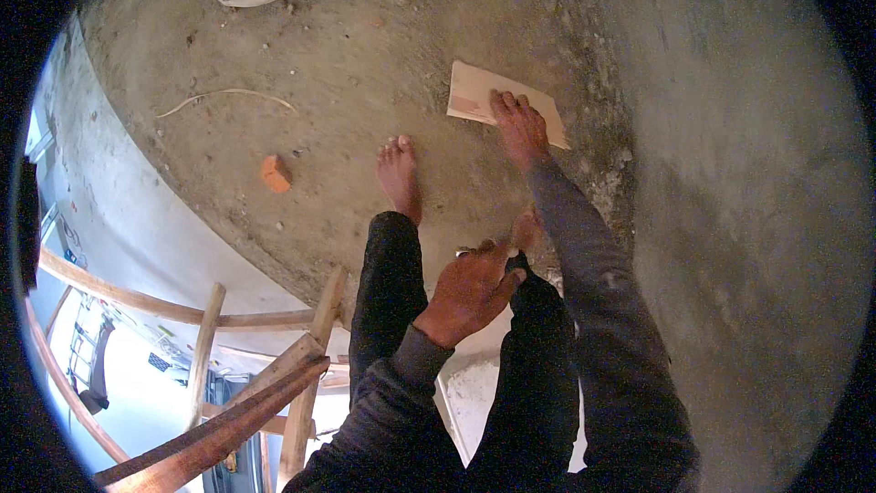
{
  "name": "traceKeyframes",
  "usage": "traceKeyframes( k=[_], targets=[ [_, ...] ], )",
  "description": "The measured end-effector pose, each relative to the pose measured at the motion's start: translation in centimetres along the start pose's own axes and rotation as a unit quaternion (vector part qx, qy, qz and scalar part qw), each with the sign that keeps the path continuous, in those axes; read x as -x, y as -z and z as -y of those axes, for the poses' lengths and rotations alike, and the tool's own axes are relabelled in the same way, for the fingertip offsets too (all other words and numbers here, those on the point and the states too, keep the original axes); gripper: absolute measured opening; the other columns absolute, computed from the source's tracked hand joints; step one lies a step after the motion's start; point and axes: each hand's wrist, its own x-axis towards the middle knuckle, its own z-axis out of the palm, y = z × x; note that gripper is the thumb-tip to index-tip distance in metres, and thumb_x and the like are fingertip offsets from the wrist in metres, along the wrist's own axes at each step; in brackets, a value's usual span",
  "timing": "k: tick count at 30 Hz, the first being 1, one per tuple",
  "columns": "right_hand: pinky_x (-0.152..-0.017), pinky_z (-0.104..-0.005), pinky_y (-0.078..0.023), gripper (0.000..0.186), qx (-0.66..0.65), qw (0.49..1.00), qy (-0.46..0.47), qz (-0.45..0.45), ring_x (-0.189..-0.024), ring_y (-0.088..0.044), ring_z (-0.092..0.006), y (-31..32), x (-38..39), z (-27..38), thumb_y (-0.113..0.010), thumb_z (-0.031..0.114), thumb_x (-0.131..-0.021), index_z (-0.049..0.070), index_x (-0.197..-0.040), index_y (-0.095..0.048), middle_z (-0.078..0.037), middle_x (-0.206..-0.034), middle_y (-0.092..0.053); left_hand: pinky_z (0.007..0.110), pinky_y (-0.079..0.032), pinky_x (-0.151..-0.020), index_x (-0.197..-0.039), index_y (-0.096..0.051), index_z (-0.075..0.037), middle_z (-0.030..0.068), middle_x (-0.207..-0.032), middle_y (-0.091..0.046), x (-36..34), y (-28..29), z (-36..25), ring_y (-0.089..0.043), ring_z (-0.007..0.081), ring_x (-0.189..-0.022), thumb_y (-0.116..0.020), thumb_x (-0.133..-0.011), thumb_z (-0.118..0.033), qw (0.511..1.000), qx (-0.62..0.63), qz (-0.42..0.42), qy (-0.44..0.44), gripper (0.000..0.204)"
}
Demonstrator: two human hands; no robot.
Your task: The person rubs a wooden float against a plastered wall surface and passes a bucket to another person.
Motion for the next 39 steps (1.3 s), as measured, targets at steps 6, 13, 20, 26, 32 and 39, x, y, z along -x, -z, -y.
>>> traceKeyframes(
  k=[6,13,20,26,32,39],
  targets=[
    [-0.078,-0.044,-0.05,0.042,-0.105,0.987,0.062,-0.102,-0.095,-0.056,-0.0329,4.7,-7.3,0.5,-0.054,-0.001,-0.073,0.008,-0.115,-0.056,-0.012,-0.103,-0.061,0.043,-0.051,-0.076,-0.128,-0.032,0.005,0.0274,-0.134,-0.036,-0.4,-1.0,0.3,-0.059,0.0411,-0.094,-0.06,-0.077,-0.014,1.0,0.006,0.008,-0.006,0.061],
    [-0.078,-0.0456,-0.047,0.029,0.006,0.981,0.114,-0.159,-0.098,-0.055,-0.0311,2.9,-20.3,5.5,-0.051,0.008,-0.08,0.008,-0.108,-0.056,-0.01,-0.106,-0.06,0.048,-0.049,-0.072,-0.141,-0.021,-0.015,0.0231,-0.096,-0.059,-0.1,0.0,-0.1,-0.059,0.0422,-0.085,-0.059,-0.082,-0.02,0.999,0.037,-0.017,0.024,0.07],
    [-0.092,-0.0362,-0.042,0.053,0.14,0.961,0.238,0.006,-0.103,-0.049,-0.023,-0.7,-7.4,4.9,-0.054,0.01,-0.08,0.012,-0.132,-0.043,-0.004,-0.126,-0.05,0.048,-0.049,-0.072,-0.139,-0.024,-0.013,0.0221,-0.097,-0.059,0.4,-0.1,0.3,-0.059,0.0428,-0.084,-0.059,-0.083,-0.022,0.998,0.03,-0.045,0.027,0.067],
    [-0.089,-0.0408,-0.043,0.047,0.053,0.955,0.241,0.167,-0.108,-0.05,-0.0263,0.2,-0.5,2.5,-0.053,0.009,-0.078,0.01,-0.125,-0.051,-0.007,-0.12,-0.055,0.047,-0.049,-0.072,-0.134,-0.033,-0.012,0.0209,-0.096,-0.058,0.2,0.6,0.5,-0.059,0.041,-0.084,-0.058,-0.084,-0.022,0.999,0.009,-0.015,0.034,0.057],
    [-0.091,-0.0425,-0.045,0.048,-0.062,0.99,0.126,-0.015,-0.107,-0.053,-0.032,3.1,-4.6,0.7,-0.052,-0.006,-0.072,0.008,-0.118,-0.057,-0.01,-0.117,-0.059,0.047,-0.047,-0.07,-0.132,-0.037,-0.011,0.021,-0.093,-0.057,0.3,-0.1,0.5,-0.058,0.0406,-0.08,-0.056,-0.085,-0.023,0.999,0.013,-0.029,0.016,0.052],
    [-0.083,-0.0416,-0.044,0.043,0.04,0.991,0.123,-0.02,-0.103,-0.049,-0.0272,-1.5,-3.9,-0.1,-0.05,0.009,-0.078,0.008,-0.121,-0.052,-0.008,-0.12,-0.051,0.048,-0.047,-0.071,-0.129,-0.04,-0.009,0.0214,-0.091,-0.057,0.6,-0.6,0.4,-0.058,0.0406,-0.081,-0.055,-0.085,-0.024,1.0,0.004,-0.025,0.014,0.049]
  ],
)
